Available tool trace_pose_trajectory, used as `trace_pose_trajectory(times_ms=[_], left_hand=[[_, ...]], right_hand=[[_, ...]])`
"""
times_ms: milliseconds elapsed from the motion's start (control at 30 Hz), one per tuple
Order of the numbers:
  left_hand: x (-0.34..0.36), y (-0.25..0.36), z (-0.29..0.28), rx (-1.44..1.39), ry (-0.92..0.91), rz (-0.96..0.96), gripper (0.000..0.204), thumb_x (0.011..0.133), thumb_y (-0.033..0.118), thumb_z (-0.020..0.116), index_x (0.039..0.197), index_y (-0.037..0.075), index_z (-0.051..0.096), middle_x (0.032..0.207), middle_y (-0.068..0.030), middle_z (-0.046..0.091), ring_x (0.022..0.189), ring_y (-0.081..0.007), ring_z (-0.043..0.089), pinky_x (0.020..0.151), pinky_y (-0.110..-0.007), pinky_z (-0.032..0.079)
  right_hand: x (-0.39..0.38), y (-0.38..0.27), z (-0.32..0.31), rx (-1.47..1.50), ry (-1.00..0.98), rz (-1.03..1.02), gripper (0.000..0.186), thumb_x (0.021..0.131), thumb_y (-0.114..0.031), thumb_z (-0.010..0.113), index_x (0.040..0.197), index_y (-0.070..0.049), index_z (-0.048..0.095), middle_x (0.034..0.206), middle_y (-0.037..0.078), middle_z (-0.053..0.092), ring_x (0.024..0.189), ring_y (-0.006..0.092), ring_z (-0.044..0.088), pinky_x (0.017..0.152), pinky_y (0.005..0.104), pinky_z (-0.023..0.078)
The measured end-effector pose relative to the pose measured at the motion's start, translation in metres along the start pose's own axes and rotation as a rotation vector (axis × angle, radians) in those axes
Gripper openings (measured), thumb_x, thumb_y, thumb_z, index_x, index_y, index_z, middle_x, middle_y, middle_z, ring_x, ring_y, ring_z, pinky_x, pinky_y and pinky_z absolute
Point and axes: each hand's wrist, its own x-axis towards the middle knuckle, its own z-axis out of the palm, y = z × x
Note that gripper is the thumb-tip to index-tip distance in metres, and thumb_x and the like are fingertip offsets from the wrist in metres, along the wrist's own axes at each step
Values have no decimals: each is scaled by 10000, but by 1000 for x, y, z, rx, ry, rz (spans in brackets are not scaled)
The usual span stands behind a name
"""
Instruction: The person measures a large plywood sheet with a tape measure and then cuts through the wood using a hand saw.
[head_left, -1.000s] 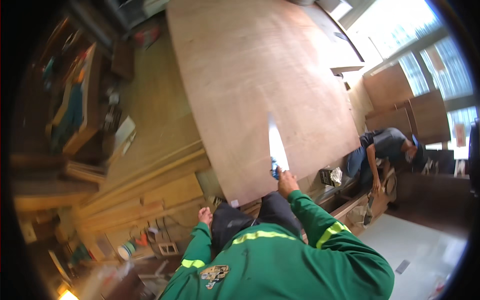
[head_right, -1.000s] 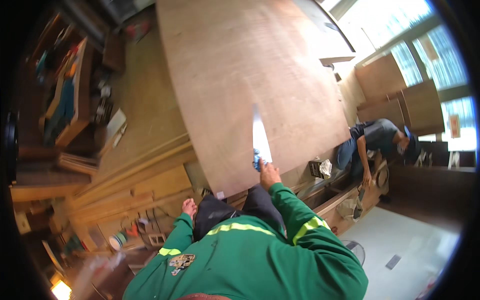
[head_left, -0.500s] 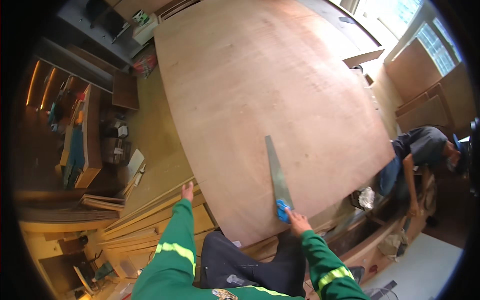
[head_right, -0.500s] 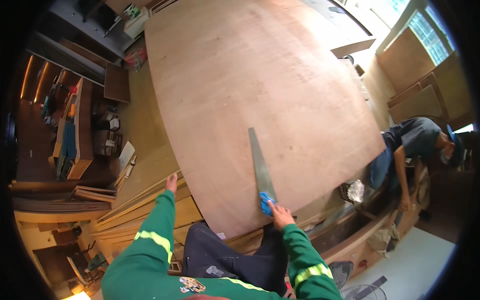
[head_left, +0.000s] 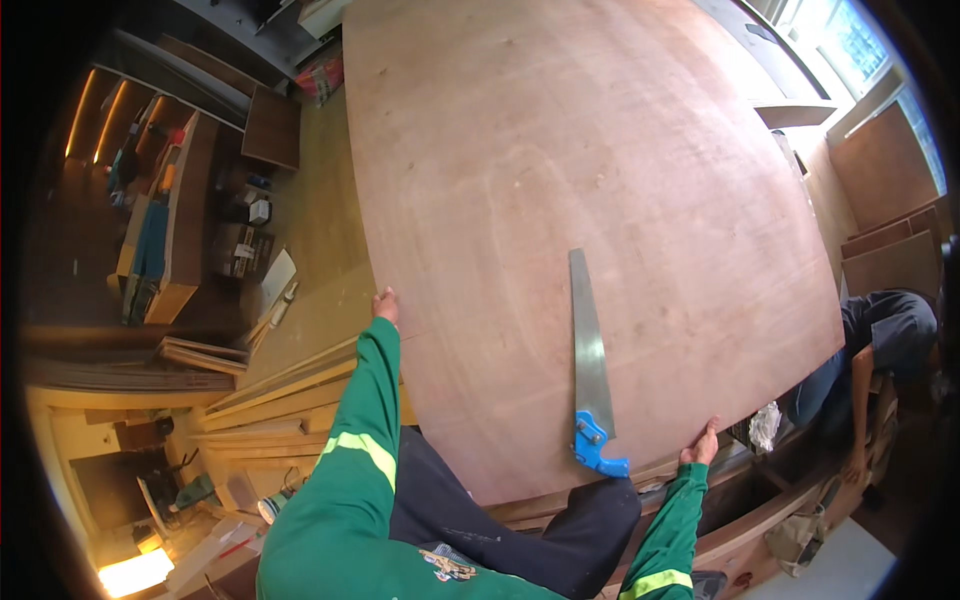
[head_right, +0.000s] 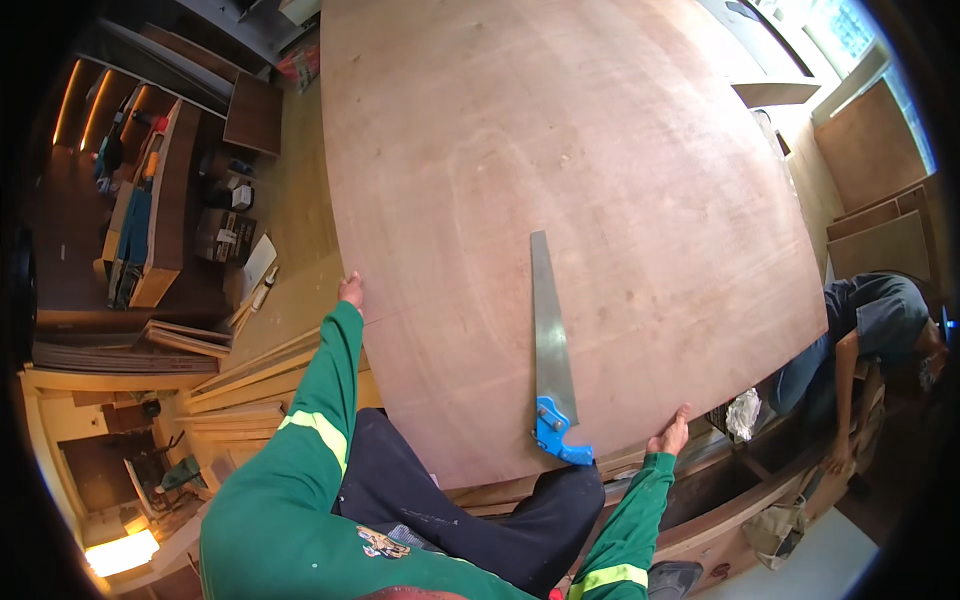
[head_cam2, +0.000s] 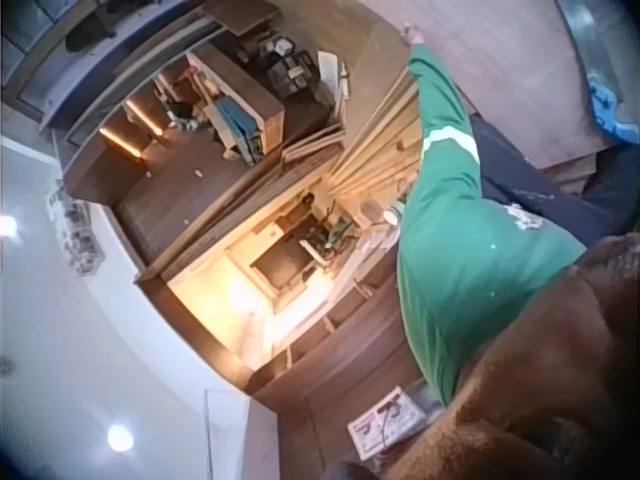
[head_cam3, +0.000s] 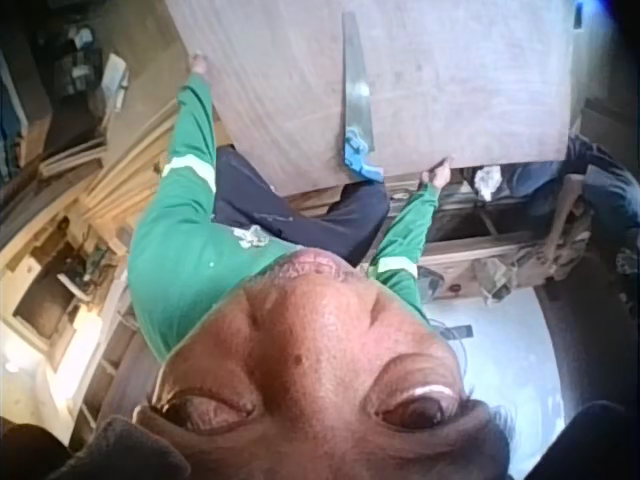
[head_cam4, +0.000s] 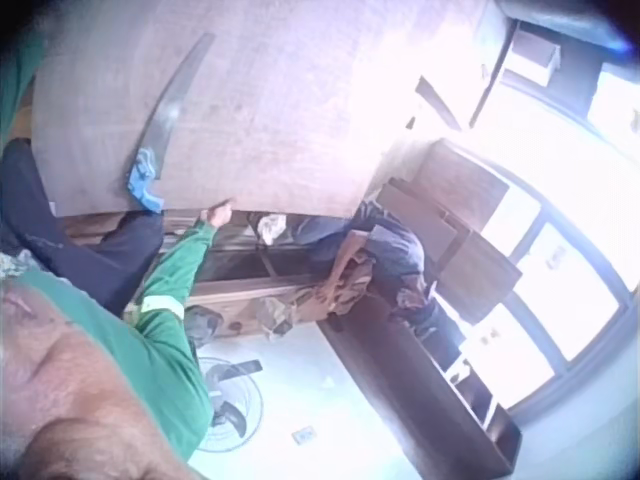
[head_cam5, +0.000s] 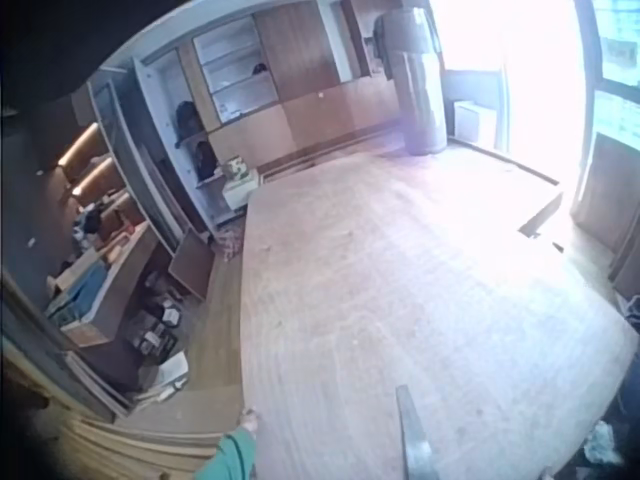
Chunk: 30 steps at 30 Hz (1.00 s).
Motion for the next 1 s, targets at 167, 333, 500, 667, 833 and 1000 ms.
trace_pose_trajectory(times_ms=[167, 333, 500, 667, 833, 1000], left_hand=[[-4, -39, -18, 77, 51, 128, 677, 883, 402, 467, 1378, 18, 213, 1399, -193, 297, 1283, -320, 309, 1002, -470, 308], [-74, -11, -5, -22, -68, -5, 676, 881, 391, 477, 1372, 9, 213, 1385, -195, 320, 1277, -325, 318, 993, -481, 311], [-62, -17, -8, -51, -45, 68, 678, 883, 374, 475, 1372, -4, 196, 1382, -194, 324, 1266, -313, 338, 1005, -424, 313], [-76, -10, 9, -98, -77, 15, 688, 882, 332, 482, 1383, -8, 155, 1395, -206, 294, 1279, -299, 322, 1018, -385, 300], [-77, 8, 8, -63, -128, 33, 697, 882, 309, 482, 1393, 4, 120, 1409, -212, 263, 1299, -304, 286, 1018, -391, 302], [-68, 28, 20, -150, -174, -17, 696, 881, 308, 483, 1392, 1, 125, 1412, -209, 256, 1300, -308, 283, 1026, -381, 290]], right_hand=[[-10, -16, -19, 16, 84, -48, 614, 804, -454, 621, 1124, 54, 488, 1133, 144, 545, 994, 276, 533, 871, 429, 455], [1, -15, -48, -44, 210, -90, 594, 817, -454, 599, 1101, 58, 499, 1110, 158, 553, 973, 279, 543, 845, 429, 468], [5, -7, -33, -40, 193, -78, 591, 839, -438, 571, 1138, 63, 487, 1129, 147, 544, 945, 278, 556, 830, 423, 484], [15, -13, -43, -139, 293, -92, 593, 850, -429, 558, 1164, 66, 474, 1163, 139, 528, 991, 275, 534, 856, 426, 461], [19, -5, -29, -79, 264, -68, 605, 849, -427, 563, 1183, 67, 461, 1185, 143, 513, 1016, 281, 519, 873, 436, 443], [15, -23, -15, -102, 251, -134, 576, 861, -394, 544, 1178, 79, 459, 1187, 147, 510, 1013, 281, 520, 883, 429, 440]])
